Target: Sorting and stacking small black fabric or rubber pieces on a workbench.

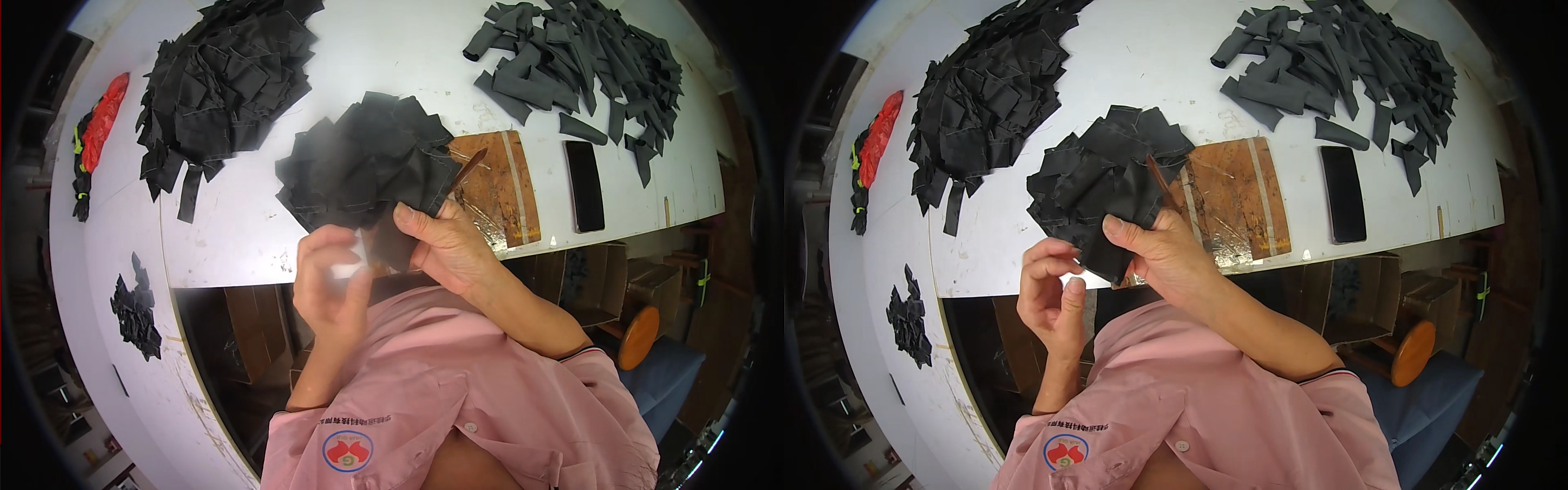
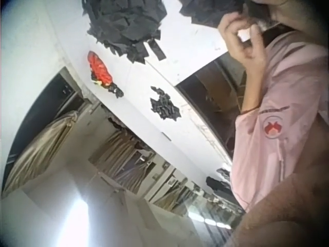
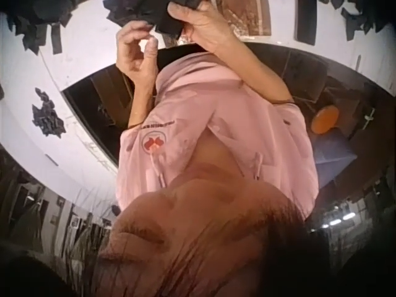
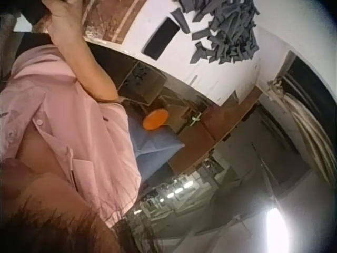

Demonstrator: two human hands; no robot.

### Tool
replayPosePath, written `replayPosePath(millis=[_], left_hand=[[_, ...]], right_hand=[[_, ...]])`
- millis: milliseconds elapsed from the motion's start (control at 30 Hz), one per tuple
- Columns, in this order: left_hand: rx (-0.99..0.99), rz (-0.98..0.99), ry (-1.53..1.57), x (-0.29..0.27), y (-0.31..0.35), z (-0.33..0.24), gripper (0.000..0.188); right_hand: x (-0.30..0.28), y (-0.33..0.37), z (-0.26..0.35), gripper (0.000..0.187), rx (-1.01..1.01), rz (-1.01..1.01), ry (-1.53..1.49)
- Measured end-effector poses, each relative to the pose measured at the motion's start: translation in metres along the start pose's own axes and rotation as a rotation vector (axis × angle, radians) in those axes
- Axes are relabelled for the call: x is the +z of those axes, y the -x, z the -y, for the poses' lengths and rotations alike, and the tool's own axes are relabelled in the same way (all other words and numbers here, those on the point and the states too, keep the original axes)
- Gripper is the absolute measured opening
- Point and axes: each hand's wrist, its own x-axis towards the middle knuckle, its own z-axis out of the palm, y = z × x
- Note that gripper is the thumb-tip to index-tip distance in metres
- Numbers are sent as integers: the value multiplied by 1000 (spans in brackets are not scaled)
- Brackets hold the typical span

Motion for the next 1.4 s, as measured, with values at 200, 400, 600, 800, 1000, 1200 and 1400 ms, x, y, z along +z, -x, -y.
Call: replayPosePath(millis=[200, 400, 600, 800, 1000, 1200, 1400], left_hand=[[-533, 14, 482, 3, -2, -11, 32], [-605, 22, 448, 7, -3, -16, 22], [-559, -95, 354, 14, -3, -13, 13], [-263, -289, -98, 6, 0, -7, 10], [-523, -377, 181, -6, -9, -3, 10], [-530, -251, 304, 16, -3, -26, 8], [-276, -252, -230, 22, 10, -6, 6]], right_hand=[[0, -1, -4, 26, -4, -59, 116], [-7, -5, -7, 27, -16, -66, 157], [-4, -5, -10, 21, -116, -96, 366], [-2, -4, -2, 17, -65, -68, 741], [-1, 18, 5, 25, -911, 31, 1400], [5, 9, -10, 19, -858, 73, 1341], [4, 9, -14, 13, -1032, 150, 1820]])
